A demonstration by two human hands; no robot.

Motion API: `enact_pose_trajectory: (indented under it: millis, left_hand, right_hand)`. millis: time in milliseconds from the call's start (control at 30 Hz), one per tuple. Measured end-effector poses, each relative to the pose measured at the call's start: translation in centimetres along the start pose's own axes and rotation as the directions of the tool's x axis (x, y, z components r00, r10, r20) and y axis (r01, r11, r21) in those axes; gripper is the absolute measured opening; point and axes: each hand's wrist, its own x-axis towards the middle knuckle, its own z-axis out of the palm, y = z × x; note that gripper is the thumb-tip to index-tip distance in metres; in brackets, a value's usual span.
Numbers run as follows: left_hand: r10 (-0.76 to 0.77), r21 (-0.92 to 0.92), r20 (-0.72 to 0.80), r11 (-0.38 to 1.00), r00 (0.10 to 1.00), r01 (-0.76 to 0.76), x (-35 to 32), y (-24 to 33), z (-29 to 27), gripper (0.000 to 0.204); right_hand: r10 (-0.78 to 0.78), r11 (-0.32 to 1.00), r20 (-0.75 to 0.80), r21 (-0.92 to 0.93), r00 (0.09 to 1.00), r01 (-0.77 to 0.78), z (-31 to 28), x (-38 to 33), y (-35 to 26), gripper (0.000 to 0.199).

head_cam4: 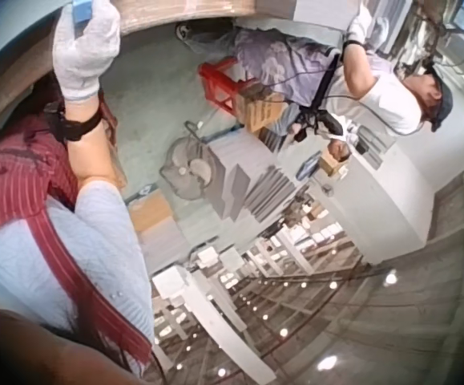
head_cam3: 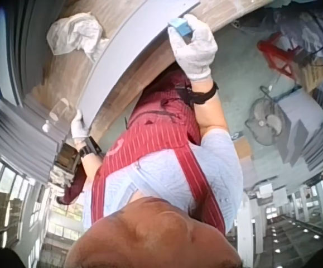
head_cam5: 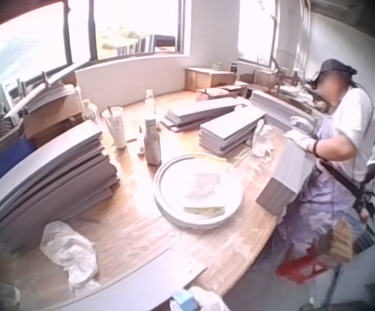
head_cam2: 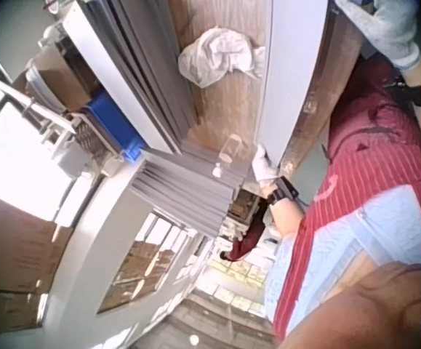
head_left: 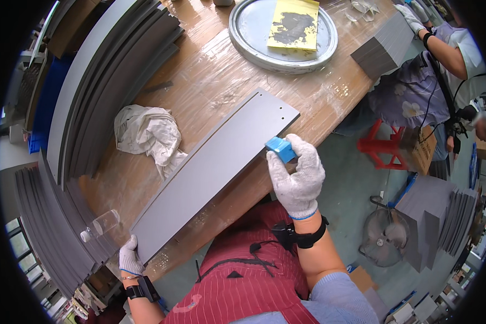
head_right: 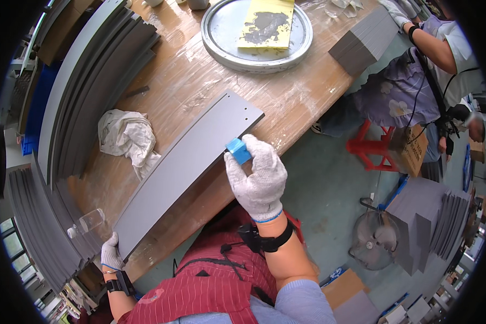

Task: The person picks up a gray rectangular panel from a stack, sands its edges with a blue sanding block, and wipes the surface with a cloth. The person repeats this process for multiple panels, handling them one at a time and placing them back on the table.

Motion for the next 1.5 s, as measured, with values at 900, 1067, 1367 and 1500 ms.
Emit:
enact_pose_trajectory:
  millis: [900, 1067, 1367, 1500]
  left_hand:
    - [0.227, -0.306, 0.382, 0.946, 0.896, -0.109, -5.9, 2.5, 0.1, 0.039]
    - [0.267, -0.380, 0.463, 0.921, 0.845, -0.084, -6.5, 3.1, 0.4, 0.040]
    - [0.255, -0.454, 0.519, 0.891, 0.816, 0.010, -7.1, 3.0, 0.2, 0.040]
    - [0.308, -0.512, 0.548, 0.859, 0.778, 0.020, -6.3, 2.3, 0.3, 0.038]
  right_hand:
    - [-0.071, 0.997, 0.127, 0.027, 0.989, 0.068, 3.1, -7.7, -11.9, 0.036]
    - [-0.272, 0.943, 0.360, 0.286, 0.892, 0.172, 3.9, -12.6, -19.9, 0.043]
    - [-0.176, 0.982, 0.223, 0.103, 0.959, 0.157, 3.0, -11.3, -19.0, 0.039]
    - [-0.358, 0.930, 0.378, 0.228, 0.854, 0.289, 3.6, -13.2, -22.8, 0.040]
